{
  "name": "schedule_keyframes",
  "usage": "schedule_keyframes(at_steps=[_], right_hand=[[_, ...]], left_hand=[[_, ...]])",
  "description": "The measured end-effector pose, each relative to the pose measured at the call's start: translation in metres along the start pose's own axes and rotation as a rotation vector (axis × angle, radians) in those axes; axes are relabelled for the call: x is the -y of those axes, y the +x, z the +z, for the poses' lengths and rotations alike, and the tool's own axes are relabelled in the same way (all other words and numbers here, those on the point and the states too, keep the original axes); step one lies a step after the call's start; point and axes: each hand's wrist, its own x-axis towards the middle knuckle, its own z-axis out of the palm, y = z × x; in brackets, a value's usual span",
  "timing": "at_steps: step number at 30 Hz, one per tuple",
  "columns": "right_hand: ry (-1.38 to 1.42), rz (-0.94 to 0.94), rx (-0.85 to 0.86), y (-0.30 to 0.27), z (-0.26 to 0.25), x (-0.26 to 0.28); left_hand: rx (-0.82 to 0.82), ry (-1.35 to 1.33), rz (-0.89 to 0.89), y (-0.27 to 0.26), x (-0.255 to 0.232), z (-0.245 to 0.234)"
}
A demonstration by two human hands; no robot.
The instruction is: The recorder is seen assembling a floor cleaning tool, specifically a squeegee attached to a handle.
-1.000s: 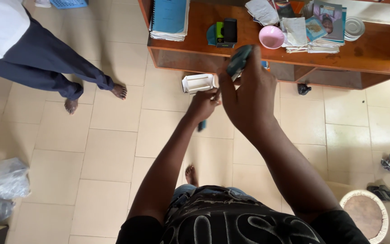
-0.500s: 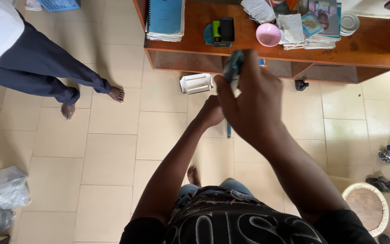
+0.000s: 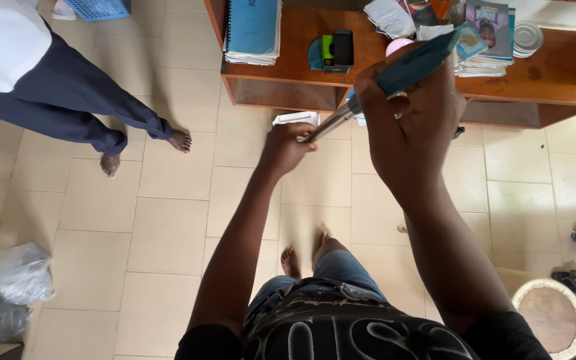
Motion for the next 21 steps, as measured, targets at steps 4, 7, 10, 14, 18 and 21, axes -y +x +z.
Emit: schedule_keyframes(at_steps=[4, 7, 10, 14, 18, 21], right_hand=[[0.13, 0.02, -0.018, 0.003, 0.012, -0.03], [0.207, 0.04, -0.025, 0.001, 0.027, -0.059], [0.217, 0.101, -0.033, 0.004, 0.04, -0.079], [0.1, 0.091, 0.009, 0.012, 0.04, -0.09], [-0.073, 0.057, 0.021, 0.022, 0.027, -0.091], [-0.144, 0.057, 0.023, 0.031, 0.011, -0.095]], left_hand=[[-0.1, 0.124, 0.024, 0.014, 0.019, -0.006], [-0.1, 0.207, -0.095, 0.027, 0.035, -0.007], [-0.138, 0.168, -0.106, 0.043, 0.057, -0.003], [-0.115, 0.097, -0.151, 0.063, 0.081, 0.016], [-0.061, 0.042, -0.068, 0.08, 0.083, 0.04], [-0.033, -0.05, -0.027, 0.091, 0.064, 0.056]])
